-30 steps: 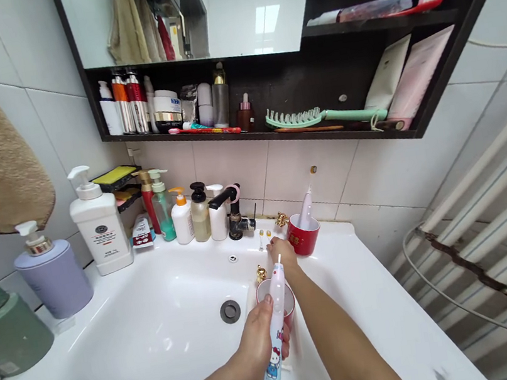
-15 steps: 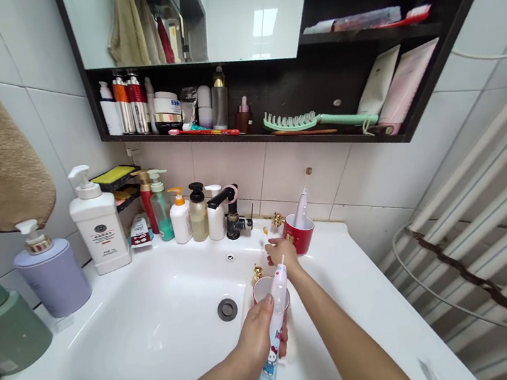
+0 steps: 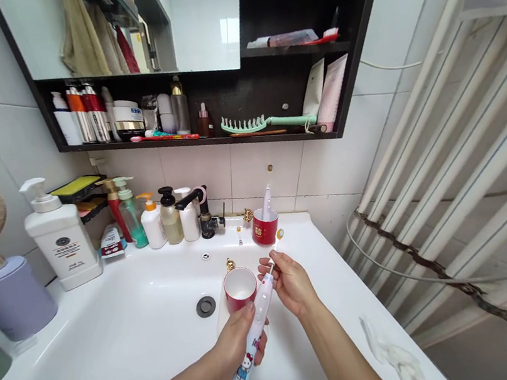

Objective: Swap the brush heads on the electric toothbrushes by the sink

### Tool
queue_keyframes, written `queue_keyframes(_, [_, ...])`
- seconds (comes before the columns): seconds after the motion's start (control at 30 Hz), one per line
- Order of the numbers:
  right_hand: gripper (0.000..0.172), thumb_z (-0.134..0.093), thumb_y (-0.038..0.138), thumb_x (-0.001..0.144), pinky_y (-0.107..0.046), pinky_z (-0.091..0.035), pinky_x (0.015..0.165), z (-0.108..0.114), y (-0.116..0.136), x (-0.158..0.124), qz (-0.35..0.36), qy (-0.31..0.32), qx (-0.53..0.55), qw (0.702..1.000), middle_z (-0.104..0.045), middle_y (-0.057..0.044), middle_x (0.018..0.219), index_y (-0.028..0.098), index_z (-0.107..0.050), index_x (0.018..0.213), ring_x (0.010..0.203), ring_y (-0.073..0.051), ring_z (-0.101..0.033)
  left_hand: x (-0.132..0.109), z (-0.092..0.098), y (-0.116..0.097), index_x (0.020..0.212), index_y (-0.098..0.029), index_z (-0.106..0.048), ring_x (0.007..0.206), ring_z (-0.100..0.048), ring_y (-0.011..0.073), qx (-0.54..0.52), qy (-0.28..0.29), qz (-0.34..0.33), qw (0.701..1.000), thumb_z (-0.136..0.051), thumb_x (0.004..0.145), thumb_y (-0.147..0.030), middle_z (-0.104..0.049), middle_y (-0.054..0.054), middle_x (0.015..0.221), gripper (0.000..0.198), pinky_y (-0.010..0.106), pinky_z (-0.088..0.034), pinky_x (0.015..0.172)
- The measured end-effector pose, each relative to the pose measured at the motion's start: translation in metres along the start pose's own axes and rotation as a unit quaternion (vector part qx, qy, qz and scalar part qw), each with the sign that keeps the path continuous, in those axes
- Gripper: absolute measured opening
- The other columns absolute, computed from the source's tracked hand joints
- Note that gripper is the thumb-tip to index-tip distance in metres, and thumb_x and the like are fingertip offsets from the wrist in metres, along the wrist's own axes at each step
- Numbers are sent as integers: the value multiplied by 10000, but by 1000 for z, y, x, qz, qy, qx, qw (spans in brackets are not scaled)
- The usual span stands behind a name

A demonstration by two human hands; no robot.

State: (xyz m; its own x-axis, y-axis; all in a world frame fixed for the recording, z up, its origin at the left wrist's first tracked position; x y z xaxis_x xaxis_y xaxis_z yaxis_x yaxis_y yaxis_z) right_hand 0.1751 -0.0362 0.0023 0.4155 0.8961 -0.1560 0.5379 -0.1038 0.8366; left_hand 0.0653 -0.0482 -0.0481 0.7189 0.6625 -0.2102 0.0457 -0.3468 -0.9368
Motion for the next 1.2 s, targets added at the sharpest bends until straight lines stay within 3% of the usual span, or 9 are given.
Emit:
queue_keyframes(0.67, [126,-576,215,579,-217,-457,490,2,-2,2,29,-13,0,999,-569,9,552,163,-466,611,495,-90,-533,1,2,-4,687,-144,-398,288,-358,52,-22,11,19,1000,-270,616,-590,-419,-37,419,469,183,-239,331])
queue_keyframes(1.2, [120,-584,227,570,-217,-454,547,-1,-4,1,33,17,-18,999,-568,20,564,167,-484,598,530,-82,-531,0,3,-4,712,-138,-397,303,-354,53,-40,19,40,998,-251,618,-600,-411,-35,442,493,197,-234,362])
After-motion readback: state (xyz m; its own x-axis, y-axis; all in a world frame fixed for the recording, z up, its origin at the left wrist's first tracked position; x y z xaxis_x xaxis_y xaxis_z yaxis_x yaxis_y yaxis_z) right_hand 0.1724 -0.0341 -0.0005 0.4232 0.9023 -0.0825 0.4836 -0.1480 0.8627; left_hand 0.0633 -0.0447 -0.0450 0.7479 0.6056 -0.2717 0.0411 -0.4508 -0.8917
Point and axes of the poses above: each hand's wrist, its own x-axis towards the middle knuckle, its own z-axis out of the back of the hand, y = z × x, the point moved 3 cm from there along x, towards the middle knuckle
